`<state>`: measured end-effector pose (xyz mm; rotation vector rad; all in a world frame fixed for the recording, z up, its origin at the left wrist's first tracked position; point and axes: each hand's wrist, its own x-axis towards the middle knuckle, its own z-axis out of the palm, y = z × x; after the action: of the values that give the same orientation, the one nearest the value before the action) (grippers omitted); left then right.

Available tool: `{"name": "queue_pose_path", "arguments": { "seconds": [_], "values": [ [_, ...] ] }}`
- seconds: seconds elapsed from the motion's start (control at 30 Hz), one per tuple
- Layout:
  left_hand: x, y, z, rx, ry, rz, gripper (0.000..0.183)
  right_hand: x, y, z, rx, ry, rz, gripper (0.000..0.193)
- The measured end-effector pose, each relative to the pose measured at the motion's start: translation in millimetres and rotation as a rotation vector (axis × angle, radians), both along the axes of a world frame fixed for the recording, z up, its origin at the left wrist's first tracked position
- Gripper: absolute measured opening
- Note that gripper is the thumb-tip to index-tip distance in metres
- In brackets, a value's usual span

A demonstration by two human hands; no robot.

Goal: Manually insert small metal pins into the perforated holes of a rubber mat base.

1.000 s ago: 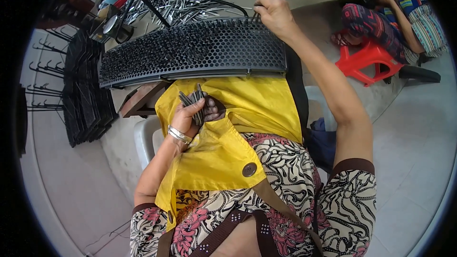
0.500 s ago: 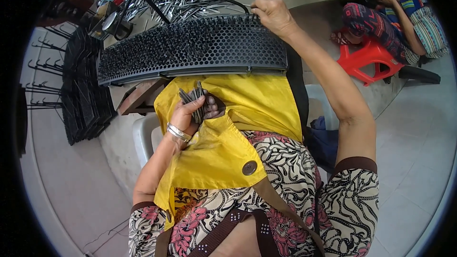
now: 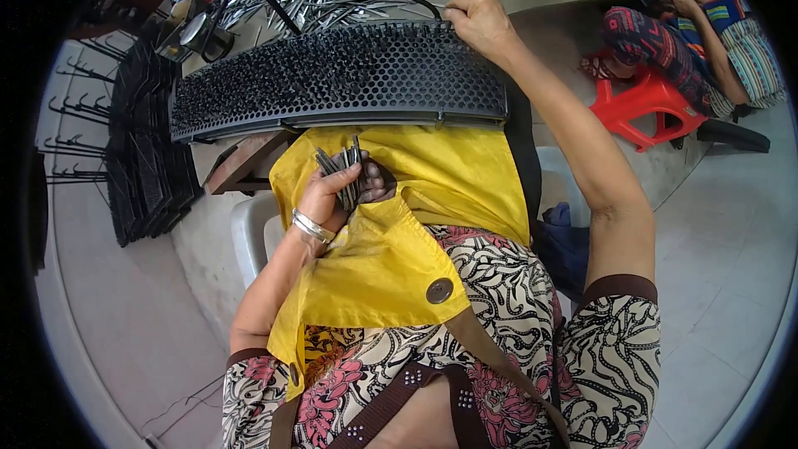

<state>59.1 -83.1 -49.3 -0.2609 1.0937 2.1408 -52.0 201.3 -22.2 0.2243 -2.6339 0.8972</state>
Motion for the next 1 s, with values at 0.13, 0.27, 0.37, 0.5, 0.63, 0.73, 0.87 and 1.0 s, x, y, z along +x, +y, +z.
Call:
{"name": "queue_pose_path", "arguments": {
  "seconds": [0.13, 0.27, 0.37, 0.5, 0.63, 0.73, 0.87, 1.0],
  "values": [
    [-0.3, 0.5, 0.3, -0.014, -0.014, 0.008, 0.021, 1.8, 3.9, -4.4, -0.003, 0.063, -0.037, 0.017],
    [-0.6, 0.7, 0.2, -0.009, -0.015, 0.002, 0.022, 0.1, 5.3, -8.6, 0.103, 0.126, -0.004, 0.017],
    [-0.4, 1.3, 2.0, 0.0, -0.017, -0.002, 0.022, -1.6, 5.7, -10.1, 0.125, 0.105, -0.013, 0.016],
    [-0.1, 0.7, 0.3, -0.014, -0.007, -0.003, 0.023, -4.8, 1.4, -7.1, 0.172, 0.109, 0.035, 0.016],
    [-0.2, 0.6, -0.2, -0.013, -0.008, -0.002, 0.024, -4.8, 1.9, -6.9, 0.14, 0.115, 0.04, 0.016],
    [-0.6, 0.4, -1.5, -0.004, -0.009, -0.005, 0.024, -1.1, -0.1, -3.8, 0.088, 0.126, 0.044, 0.017],
    [0.1, 1.0, -0.8, -0.017, -0.013, -0.002, 0.025, -1.9, 0.9, -5.3, 0.149, 0.206, 0.078, 0.019],
    [-0.2, 1.2, -0.9, -0.012, -0.01, -0.01, 0.025, -2.3, 1.8, -3.8, 0.155, 0.208, 0.083, 0.015]
  ]
}}
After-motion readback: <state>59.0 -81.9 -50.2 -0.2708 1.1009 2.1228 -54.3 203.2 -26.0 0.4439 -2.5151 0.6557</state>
